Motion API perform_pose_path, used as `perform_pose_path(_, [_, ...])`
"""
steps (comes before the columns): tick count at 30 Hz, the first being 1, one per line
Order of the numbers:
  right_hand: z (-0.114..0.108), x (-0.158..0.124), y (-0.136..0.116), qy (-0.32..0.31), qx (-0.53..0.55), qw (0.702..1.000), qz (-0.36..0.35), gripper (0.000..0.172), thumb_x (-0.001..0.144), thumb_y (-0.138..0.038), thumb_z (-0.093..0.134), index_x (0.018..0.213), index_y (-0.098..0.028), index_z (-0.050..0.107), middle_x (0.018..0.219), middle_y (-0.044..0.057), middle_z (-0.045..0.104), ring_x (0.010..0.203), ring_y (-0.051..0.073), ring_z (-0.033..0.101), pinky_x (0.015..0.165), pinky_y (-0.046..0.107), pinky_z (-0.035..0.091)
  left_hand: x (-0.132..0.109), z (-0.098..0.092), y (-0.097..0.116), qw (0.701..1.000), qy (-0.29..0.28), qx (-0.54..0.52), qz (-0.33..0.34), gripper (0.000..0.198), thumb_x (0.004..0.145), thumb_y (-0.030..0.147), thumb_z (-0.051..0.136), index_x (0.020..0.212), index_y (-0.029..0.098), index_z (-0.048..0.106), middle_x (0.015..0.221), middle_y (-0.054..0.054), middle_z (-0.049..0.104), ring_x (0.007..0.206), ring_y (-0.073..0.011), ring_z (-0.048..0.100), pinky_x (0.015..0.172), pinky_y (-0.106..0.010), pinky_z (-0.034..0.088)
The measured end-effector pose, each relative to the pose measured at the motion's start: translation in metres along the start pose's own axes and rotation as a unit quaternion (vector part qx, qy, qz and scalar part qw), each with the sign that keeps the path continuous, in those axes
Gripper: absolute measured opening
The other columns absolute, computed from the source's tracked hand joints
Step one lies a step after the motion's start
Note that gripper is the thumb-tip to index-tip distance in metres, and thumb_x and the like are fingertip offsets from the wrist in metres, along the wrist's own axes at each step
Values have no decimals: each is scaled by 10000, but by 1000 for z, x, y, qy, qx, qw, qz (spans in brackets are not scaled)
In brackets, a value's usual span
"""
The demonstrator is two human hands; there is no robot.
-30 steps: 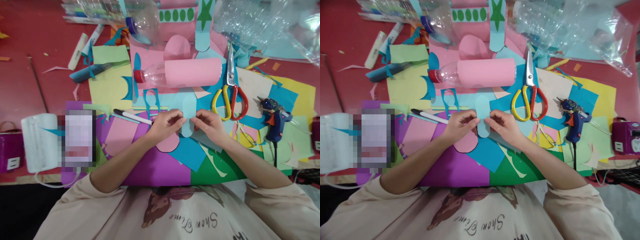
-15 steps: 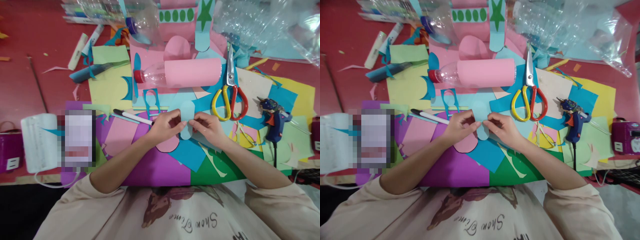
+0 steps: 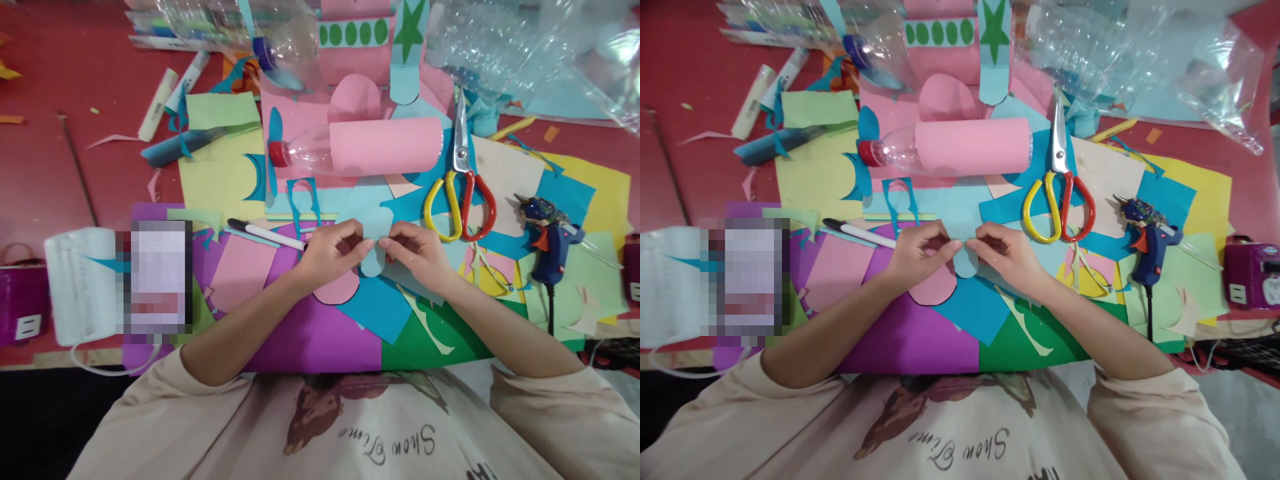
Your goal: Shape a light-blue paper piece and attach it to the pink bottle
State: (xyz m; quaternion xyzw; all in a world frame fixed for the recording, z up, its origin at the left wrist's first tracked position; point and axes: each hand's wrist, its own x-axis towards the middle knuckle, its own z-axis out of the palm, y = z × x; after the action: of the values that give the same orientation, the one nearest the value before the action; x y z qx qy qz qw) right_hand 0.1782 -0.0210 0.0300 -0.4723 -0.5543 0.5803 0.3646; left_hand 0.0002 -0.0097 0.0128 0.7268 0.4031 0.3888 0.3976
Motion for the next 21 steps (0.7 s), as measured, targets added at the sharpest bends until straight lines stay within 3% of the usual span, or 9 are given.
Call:
perform_pose_path(5, [-2, -1, 0, -7, 9, 1000, -3, 360, 803, -503, 648, 673, -180, 558, 565, -19, 543, 521, 94, 512, 503, 232, 419, 2, -3, 3, 1000, 5, -19, -1, 208, 837, 191, 532, 649, 182, 443, 541, 65, 456, 489, -55, 423, 482, -167, 352])
perform_pose_path(12, [-5, 0, 1, 4, -6, 1000, -1, 367, 826, -530, 613, 707, -192, 533, 560, -19, 549, 525, 111, 538, 516, 254, 430, 2, -2, -1, 999, 7, -28, -33, 210, 889, 253, 509, 692, 181, 502, 588, 44, 531, 534, -69, 504, 512, -184, 392])
perform_pose_path(17, [-4, 0, 3, 16, -31, 997, -63, 361, 849, -507, 599, 690, -195, 514, 629, -17, 506, 570, 101, 481, 538, 258, 389, 2, 2, -4, 995, 47, -47, -70, 191, 830, 333, 628, 794, 194, 502, 650, 51, 560, 543, -66, 539, 487, -166, 410])
perform_pose_path(21, [-4, -1, 8, 7, -61, 993, -105, 307, 878, -462, 584, 733, -199, 519, 697, -9, 510, 644, 114, 479, 609, 271, 398, 2, 0, -1, 999, -15, -17, -41, 257, 904, 388, 539, 757, 180, 572, 666, 21, 617, 568, -73, 555, 517, -176, 419])
